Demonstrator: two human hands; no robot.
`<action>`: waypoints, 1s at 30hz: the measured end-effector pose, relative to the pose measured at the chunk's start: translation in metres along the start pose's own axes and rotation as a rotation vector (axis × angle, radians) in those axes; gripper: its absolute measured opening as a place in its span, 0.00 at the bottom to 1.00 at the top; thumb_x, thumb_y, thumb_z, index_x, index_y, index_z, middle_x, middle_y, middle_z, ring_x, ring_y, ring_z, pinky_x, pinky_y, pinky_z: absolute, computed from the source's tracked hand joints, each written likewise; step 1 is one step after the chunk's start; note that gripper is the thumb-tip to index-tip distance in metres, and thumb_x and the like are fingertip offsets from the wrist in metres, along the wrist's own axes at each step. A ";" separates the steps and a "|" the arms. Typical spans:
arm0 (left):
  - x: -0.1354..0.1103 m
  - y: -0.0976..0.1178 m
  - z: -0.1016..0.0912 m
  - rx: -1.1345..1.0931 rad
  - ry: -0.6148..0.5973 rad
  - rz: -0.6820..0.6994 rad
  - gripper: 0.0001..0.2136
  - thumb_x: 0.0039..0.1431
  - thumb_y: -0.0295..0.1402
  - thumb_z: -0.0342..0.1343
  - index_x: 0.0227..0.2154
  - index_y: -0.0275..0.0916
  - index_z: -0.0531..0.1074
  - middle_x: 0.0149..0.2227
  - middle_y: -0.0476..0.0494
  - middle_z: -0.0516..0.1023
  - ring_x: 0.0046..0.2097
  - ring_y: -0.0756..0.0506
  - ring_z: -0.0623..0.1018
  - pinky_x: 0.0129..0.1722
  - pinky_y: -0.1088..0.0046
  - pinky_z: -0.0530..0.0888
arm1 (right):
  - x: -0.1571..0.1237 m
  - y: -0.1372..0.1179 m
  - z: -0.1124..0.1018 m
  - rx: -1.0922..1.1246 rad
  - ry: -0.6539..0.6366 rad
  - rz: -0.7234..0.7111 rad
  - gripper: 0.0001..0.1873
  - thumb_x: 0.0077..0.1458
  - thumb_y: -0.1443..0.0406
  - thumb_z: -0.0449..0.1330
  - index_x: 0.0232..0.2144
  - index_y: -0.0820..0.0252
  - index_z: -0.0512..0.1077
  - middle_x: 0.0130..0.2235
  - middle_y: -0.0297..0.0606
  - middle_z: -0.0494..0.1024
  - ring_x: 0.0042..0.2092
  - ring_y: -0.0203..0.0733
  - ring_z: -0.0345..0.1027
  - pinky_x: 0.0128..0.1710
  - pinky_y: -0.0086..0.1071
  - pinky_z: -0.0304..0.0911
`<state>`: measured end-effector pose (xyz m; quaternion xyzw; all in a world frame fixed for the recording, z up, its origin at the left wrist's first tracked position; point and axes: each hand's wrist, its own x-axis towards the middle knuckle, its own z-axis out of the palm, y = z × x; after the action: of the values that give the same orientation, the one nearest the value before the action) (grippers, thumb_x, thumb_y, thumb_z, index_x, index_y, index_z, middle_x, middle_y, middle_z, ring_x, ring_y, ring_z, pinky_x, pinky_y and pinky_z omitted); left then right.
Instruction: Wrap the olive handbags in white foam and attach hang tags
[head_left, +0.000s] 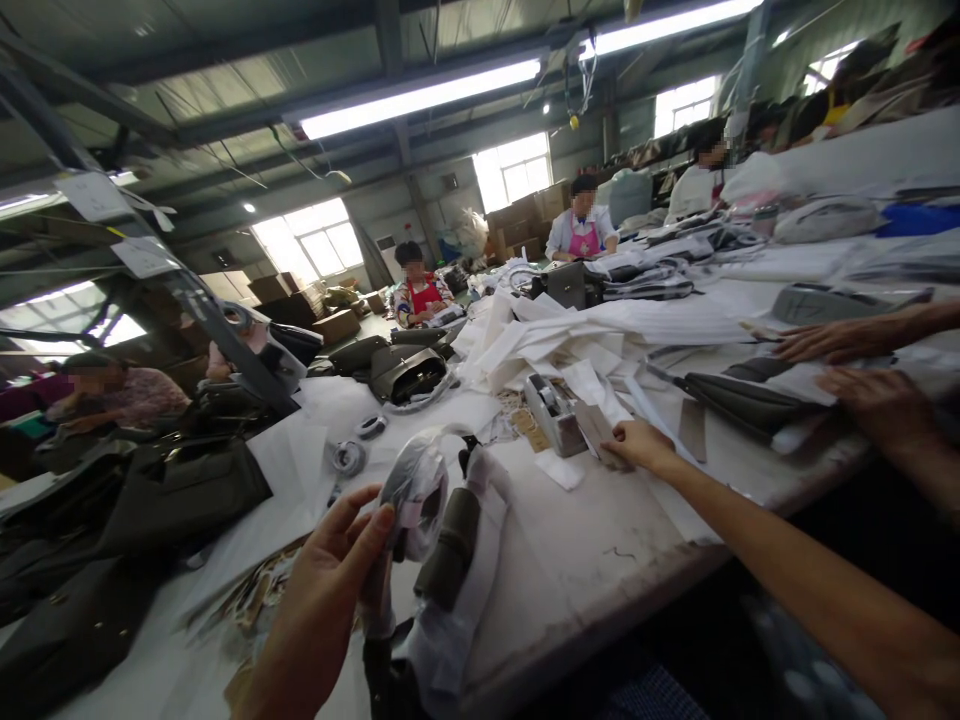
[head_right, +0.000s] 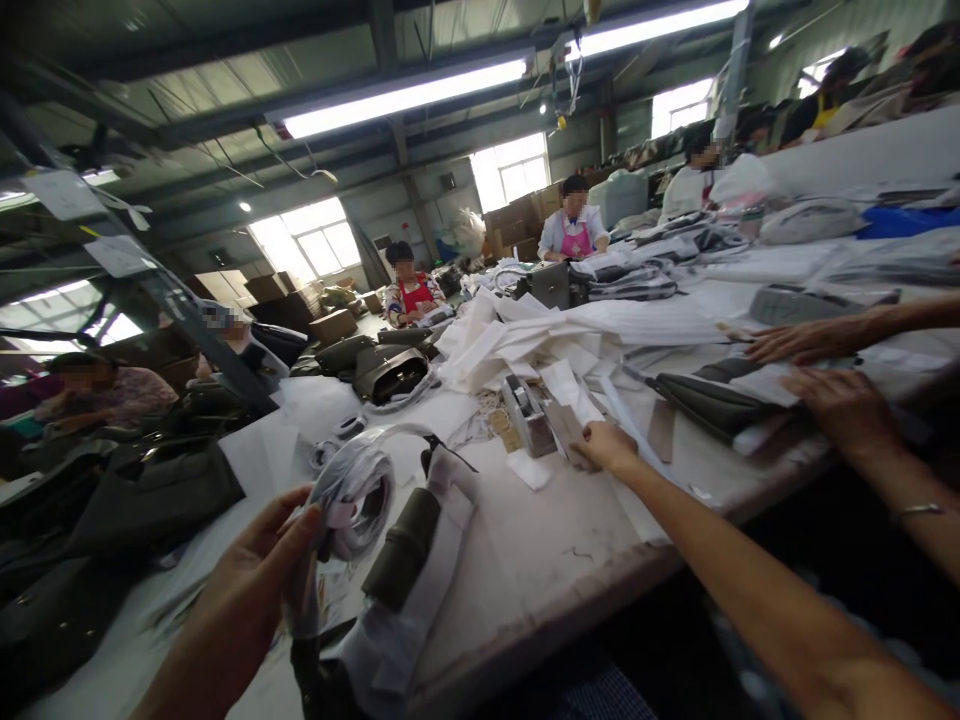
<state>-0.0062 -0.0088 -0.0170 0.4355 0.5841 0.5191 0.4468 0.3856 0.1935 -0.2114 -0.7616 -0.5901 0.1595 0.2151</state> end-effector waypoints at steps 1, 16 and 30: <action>0.000 0.000 0.000 0.000 -0.006 -0.001 0.32 0.43 0.50 0.70 0.50 0.42 0.71 0.33 0.47 0.82 0.31 0.44 0.80 0.26 0.76 0.73 | -0.001 0.000 -0.003 0.004 0.005 0.003 0.13 0.49 0.57 0.66 0.35 0.58 0.80 0.37 0.43 0.83 0.39 0.49 0.76 0.31 0.32 0.60; 0.008 -0.006 -0.002 -0.001 -0.110 0.080 0.25 0.52 0.48 0.65 0.50 0.40 0.71 0.32 0.49 0.81 0.27 0.51 0.76 0.25 0.80 0.69 | -0.133 -0.092 -0.055 0.665 -0.323 -0.489 0.22 0.57 0.47 0.60 0.33 0.59 0.81 0.30 0.39 0.82 0.34 0.44 0.75 0.36 0.32 0.66; -0.011 0.007 0.007 0.155 -0.120 0.154 0.25 0.53 0.48 0.65 0.49 0.37 0.72 0.28 0.49 0.79 0.25 0.51 0.73 0.22 0.80 0.65 | -0.195 -0.197 -0.045 0.941 -0.616 -0.654 0.25 0.55 0.44 0.60 0.34 0.60 0.81 0.19 0.28 0.62 0.22 0.32 0.53 0.21 0.27 0.47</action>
<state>0.0031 -0.0174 -0.0100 0.5424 0.5596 0.4783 0.4048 0.1948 0.0400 -0.0734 -0.2865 -0.6932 0.5385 0.3840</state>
